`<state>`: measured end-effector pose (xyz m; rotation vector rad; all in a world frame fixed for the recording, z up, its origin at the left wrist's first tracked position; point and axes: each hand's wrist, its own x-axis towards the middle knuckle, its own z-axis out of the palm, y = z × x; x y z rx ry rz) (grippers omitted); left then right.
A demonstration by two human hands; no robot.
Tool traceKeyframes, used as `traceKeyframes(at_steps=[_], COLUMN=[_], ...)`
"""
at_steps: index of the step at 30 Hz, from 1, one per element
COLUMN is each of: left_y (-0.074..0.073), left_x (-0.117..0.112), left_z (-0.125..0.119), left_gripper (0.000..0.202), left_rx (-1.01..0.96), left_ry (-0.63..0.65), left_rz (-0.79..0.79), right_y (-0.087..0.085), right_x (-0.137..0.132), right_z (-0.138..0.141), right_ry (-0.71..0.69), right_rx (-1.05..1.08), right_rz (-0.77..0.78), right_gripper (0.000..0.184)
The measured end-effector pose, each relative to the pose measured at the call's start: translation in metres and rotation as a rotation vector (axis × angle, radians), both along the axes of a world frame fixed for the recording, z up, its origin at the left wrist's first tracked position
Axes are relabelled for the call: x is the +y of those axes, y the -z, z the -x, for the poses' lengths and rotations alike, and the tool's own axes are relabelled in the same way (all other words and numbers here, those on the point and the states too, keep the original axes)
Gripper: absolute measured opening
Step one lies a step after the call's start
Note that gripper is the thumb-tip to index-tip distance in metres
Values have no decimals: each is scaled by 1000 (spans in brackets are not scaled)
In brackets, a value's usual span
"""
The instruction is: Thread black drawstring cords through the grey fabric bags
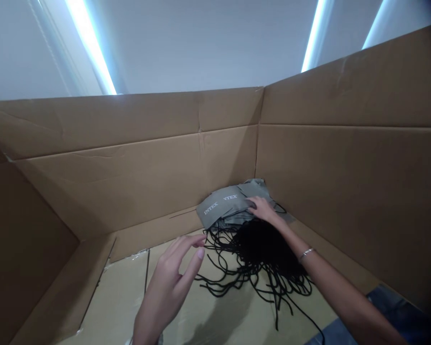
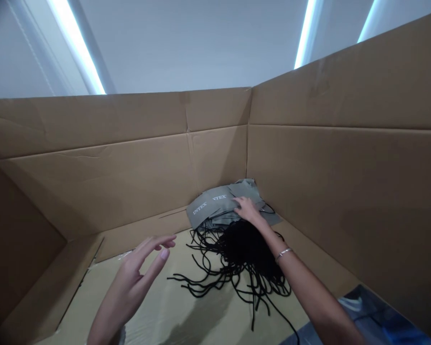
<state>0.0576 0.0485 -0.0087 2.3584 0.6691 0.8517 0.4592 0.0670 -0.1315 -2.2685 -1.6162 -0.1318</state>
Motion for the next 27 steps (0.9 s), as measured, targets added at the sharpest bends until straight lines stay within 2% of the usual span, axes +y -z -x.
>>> traceKeyframes(at_steps=[3, 5, 9, 12, 18, 22, 27], left_y=[-1, -1, 0, 1, 1, 3, 1], left_x=[0, 0, 1, 2, 9, 12, 4], left_z=[2, 3, 5, 7, 2, -7, -4], left_gripper=[25, 25, 23, 22, 24, 26, 25], left_rx=[19, 31, 38, 36, 28, 40, 75], left_ry=[-15, -10, 7, -5, -14, -5, 19], left_rz=[-26, -38, -42, -28, -22, -45, -59], right_y=[17, 29, 44, 44, 29, 34, 44], right_x=[31, 50, 75, 78, 67, 73, 83], right_z=[26, 46, 71, 69, 53, 69, 94], right_ry=[-150, -232, -255, -241, -213, -278, -214], right_rx=[-92, -144, -196, -197, -138, -69, 162], right_rz=[48, 68, 86, 88, 60, 39, -76], right_gripper=[56, 58, 35, 24, 30, 47, 25])
